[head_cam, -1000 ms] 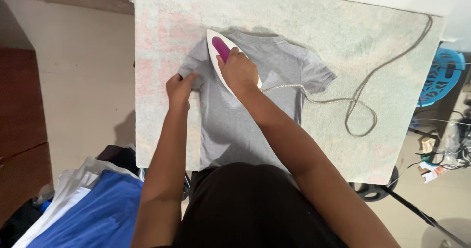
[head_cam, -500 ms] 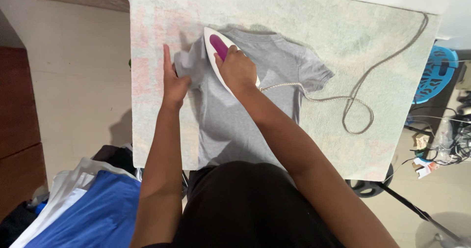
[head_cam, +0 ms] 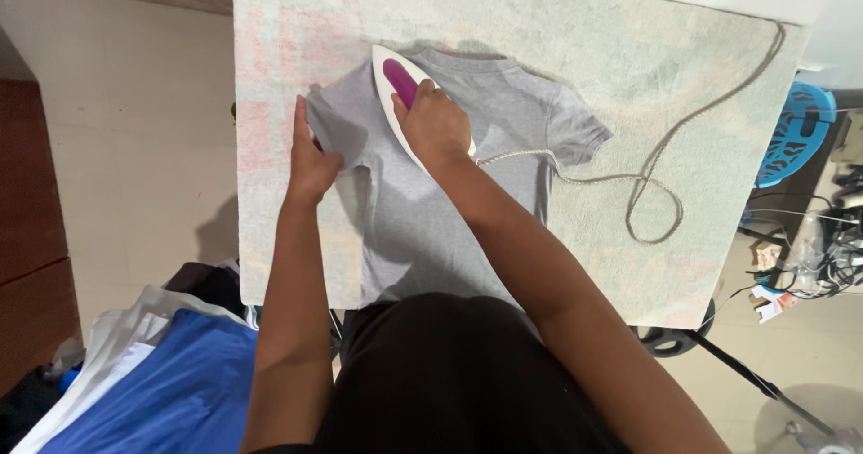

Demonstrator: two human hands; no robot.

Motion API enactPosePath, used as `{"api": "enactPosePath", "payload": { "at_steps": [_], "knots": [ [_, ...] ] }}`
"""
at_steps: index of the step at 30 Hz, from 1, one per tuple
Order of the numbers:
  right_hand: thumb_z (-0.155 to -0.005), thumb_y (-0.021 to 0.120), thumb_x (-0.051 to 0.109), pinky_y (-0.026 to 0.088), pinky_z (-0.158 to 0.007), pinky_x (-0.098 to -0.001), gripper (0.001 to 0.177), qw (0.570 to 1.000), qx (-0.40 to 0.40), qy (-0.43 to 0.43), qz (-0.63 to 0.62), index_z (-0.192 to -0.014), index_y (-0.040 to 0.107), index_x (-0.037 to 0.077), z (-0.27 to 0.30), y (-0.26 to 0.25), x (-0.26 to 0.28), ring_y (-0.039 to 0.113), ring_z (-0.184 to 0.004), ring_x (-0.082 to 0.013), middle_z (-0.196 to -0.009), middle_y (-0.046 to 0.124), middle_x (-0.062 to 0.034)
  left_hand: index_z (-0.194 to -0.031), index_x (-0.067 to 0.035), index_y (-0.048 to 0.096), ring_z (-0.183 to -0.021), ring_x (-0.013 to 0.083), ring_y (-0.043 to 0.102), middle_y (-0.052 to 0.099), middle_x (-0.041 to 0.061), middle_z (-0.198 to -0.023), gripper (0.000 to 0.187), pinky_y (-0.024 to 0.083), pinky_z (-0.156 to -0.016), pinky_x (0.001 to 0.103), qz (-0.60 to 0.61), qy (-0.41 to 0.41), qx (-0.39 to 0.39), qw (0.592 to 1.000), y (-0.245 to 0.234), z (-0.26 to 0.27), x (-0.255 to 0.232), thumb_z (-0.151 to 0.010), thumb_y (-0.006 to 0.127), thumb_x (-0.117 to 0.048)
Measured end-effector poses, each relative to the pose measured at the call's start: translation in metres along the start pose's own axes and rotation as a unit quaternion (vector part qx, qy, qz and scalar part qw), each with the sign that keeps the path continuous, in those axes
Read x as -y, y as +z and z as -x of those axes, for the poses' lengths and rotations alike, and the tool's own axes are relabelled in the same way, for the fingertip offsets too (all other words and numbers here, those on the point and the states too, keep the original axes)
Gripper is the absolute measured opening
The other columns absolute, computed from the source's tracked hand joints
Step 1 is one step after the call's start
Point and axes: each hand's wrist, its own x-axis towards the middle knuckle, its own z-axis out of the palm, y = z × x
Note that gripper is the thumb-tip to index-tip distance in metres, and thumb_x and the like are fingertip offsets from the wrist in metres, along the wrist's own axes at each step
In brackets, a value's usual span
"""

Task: The person irons a blue t-shirt and a grey t-shirt on a table, smoothing each garment with an iron. After ironing, the person places each shirt on a hanger and sets them aside.

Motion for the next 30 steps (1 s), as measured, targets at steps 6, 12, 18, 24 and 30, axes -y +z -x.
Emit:
{"api": "enactPosePath", "payload": {
  "at_steps": [6, 12, 18, 24, 30],
  "knots": [
    [-0.095, 0.064, 0.049, 0.057, -0.061, -0.0505, 0.049, 0.998, -0.042, -0.042, -0.018, -0.098, 0.061, 0.001, 0.008, 0.000, -0.011, 0.072, -0.073, -0.0386, -0.080, 0.072, -0.0188, -0.160, -0.009, 0.017, -0.150, 0.0398, 0.030, 0.032, 0.022, -0.162, 0.112, 0.033, -0.122, 0.043, -0.194, 0.082, -0.083, 0.974, 0.013, -0.002, -0.001, -0.067, 0.076, 0.013],
    [-0.094, 0.066, 0.052, 0.058, -0.068, -0.0491, 0.048, 0.983, 0.045, -0.177, 0.031, -0.098, 0.063, 0.004, 0.046, -0.003, -0.030, 0.072, -0.074, -0.0386, -0.087, 0.071, -0.0198, -0.163, -0.010, 0.014, -0.139, 0.0406, 0.033, 0.043, 0.017, -0.155, 0.118, 0.024, -0.116, 0.054, -0.321, 0.039, -0.083, 0.943, 0.009, 0.004, -0.006, -0.067, 0.080, 0.004],
    [-0.094, 0.061, 0.049, 0.058, -0.065, -0.0490, 0.046, 0.984, 0.027, -0.173, -0.005, -0.103, 0.062, 0.003, -0.003, 0.032, 0.047, 0.073, -0.078, -0.0367, -0.089, 0.073, -0.0168, -0.159, 0.001, 0.015, -0.133, 0.0462, 0.035, 0.047, 0.030, -0.141, 0.113, 0.021, -0.113, 0.058, -0.264, 0.127, -0.172, 0.940, 0.014, 0.007, 0.019, -0.065, 0.078, 0.001],
    [-0.097, 0.056, 0.057, 0.058, -0.069, -0.0498, 0.053, 0.993, 0.079, -0.072, -0.039, -0.103, 0.063, 0.004, 0.002, 0.028, 0.040, 0.072, -0.083, -0.0377, -0.090, 0.073, -0.0176, -0.149, -0.003, 0.046, -0.139, 0.0427, 0.047, 0.053, 0.020, -0.145, 0.056, 0.033, -0.125, 0.054, -0.254, 0.279, -0.228, 0.898, 0.050, 0.008, 0.048, -0.094, 0.058, -0.002],
    [-0.096, 0.062, 0.053, 0.057, -0.068, -0.0519, 0.051, 1.000, -0.003, 0.010, 0.005, -0.101, 0.064, 0.002, 0.087, 0.012, -0.063, 0.072, -0.079, -0.0402, -0.089, 0.072, -0.0210, -0.157, 0.002, 0.031, -0.155, 0.0451, 0.013, 0.026, 0.020, -0.166, 0.069, 0.008, -0.124, 0.063, -0.384, 0.217, -0.082, 0.894, 0.098, 0.013, 0.056, -0.099, 0.054, -0.028]
  ]
}}
